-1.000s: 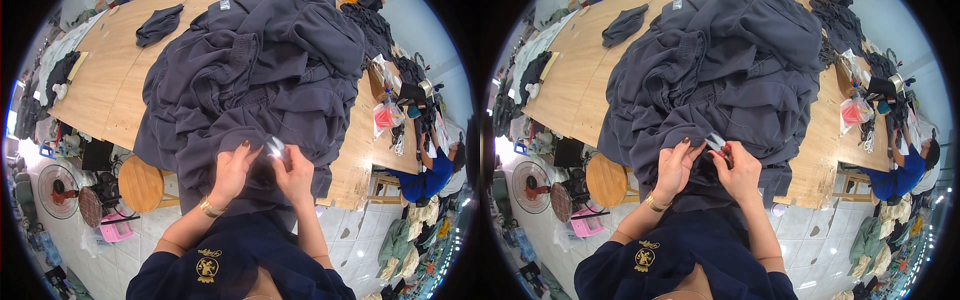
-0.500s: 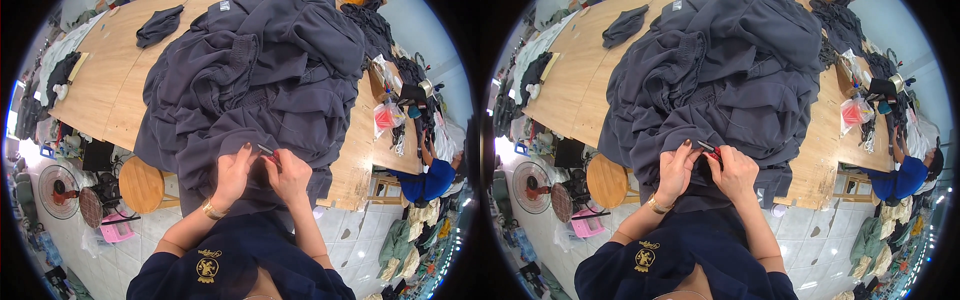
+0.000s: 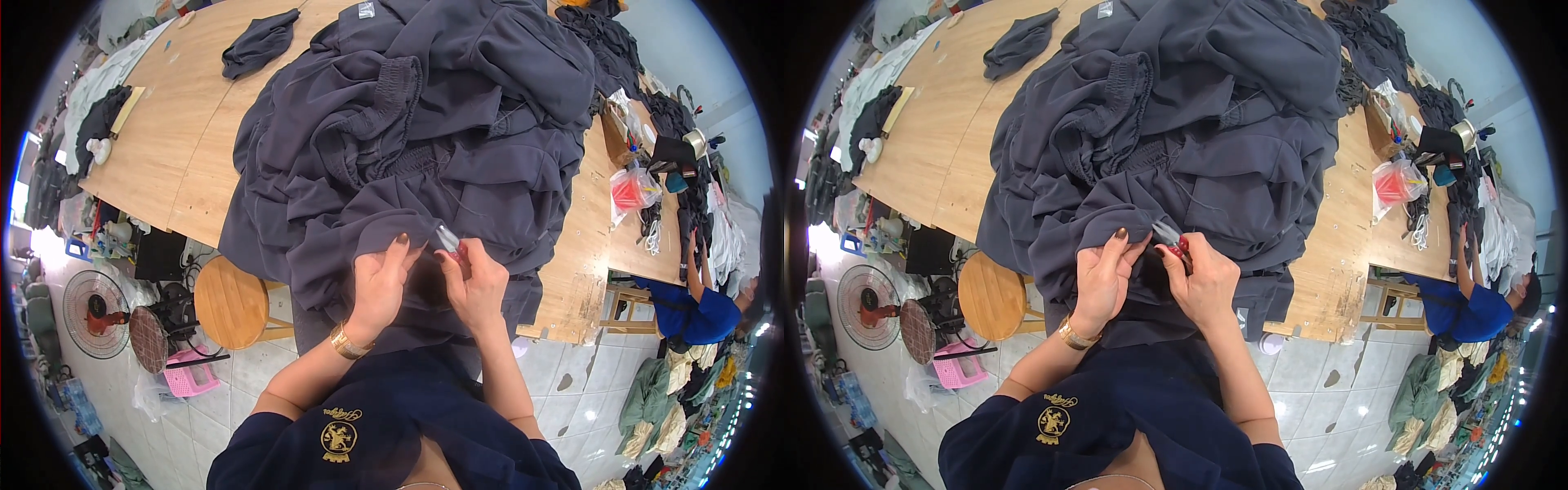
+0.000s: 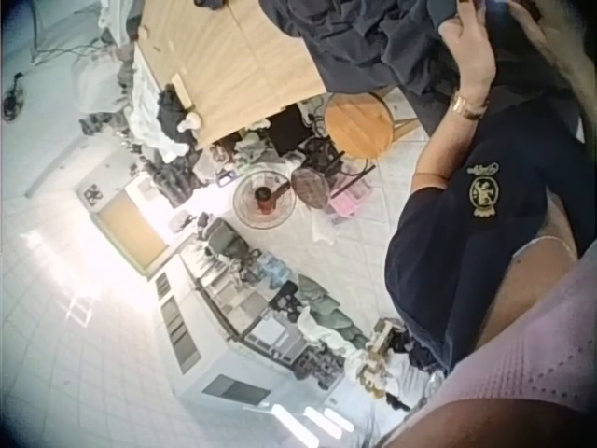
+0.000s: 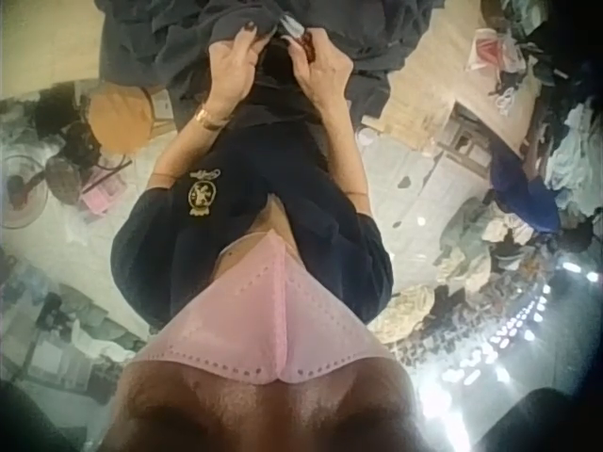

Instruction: Trim loose threads from finished garments using small snips or scissors.

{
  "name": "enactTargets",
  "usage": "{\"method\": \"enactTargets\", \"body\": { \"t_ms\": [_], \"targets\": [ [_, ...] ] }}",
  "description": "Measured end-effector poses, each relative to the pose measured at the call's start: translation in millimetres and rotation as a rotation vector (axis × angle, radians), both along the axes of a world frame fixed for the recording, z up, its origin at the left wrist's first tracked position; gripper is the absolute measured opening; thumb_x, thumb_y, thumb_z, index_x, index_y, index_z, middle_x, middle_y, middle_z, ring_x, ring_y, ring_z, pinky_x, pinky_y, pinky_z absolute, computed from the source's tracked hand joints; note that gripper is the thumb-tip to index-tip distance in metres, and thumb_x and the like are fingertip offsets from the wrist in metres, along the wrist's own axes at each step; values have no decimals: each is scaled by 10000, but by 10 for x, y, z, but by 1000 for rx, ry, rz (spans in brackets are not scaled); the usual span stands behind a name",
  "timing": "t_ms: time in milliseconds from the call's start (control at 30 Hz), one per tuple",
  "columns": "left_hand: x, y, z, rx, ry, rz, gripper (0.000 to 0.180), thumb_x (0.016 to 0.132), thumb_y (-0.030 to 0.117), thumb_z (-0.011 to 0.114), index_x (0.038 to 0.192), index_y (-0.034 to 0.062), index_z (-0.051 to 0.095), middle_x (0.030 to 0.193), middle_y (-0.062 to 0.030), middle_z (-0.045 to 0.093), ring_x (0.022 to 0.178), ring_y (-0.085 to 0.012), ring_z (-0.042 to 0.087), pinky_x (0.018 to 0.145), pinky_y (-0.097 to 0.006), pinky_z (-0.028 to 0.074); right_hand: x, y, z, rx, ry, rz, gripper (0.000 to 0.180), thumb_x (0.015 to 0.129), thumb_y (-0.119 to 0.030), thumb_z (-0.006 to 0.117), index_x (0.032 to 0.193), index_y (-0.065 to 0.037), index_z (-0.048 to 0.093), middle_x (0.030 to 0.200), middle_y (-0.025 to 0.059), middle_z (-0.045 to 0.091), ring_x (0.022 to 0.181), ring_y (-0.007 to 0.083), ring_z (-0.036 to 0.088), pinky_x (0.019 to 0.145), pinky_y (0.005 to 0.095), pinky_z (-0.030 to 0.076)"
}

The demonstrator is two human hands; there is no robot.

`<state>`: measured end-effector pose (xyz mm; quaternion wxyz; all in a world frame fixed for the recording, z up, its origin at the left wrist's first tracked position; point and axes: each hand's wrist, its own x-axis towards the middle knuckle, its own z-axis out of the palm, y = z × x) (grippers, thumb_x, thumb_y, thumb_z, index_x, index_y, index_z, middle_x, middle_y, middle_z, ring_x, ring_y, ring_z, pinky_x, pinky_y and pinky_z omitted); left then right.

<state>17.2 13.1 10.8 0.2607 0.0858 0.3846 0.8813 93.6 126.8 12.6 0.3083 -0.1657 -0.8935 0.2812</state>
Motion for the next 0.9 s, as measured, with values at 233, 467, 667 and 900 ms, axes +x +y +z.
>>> {"method": "enactTargets", "body": {
  "t_ms": [233, 467, 667, 900],
  "targets": [
    [60, -8, -110, -192, 176, 40, 193, 964, 77, 462, 1078, -41, 565, 1029, -65, 595, 909, -108, 546, 828, -256, 459, -88, -171, 80, -499, 161, 39, 262, 739, -49, 758, 923, -3, 576, 619, -44, 508, 523, -12, 404, 443, 166, 309],
    [119, 13, -133, -266, 365, 58, 209, 962, 90, 490, 1129, -27, 534, 1041, -47, 590, 918, -98, 561, 812, -224, 460, -124, -81, -55, 39, 245, 130, 349, 615, 60, 629, 954, -24, 627, 700, 101, 609, 570, 262, 595, 526, 310, 466],
    [49, 41, -22, -20, -42, -92, 188, 952, 70, 496, 1112, -12, 551, 1059, -71, 609, 950, -142, 598, 867, -302, 509, -121, -139, -93, -407, 235, -7, 149, 777, 29, 625, 921, 0, 599, 704, 50, 606, 553, 88, 552, 518, 221, 421],
    [-8, 47, -80, 47, -142, -46, 182, 931, 30, 518, 1106, -3, 556, 1103, -81, 600, 1033, -173, 582, 931, -344, 482, -47, -17, -124, -774, 182, -42, 179, 842, -119, 688, 910, 7, 579, 670, -27, 556, 566, 5, 421, 505, 158, 345]
  ]
}}
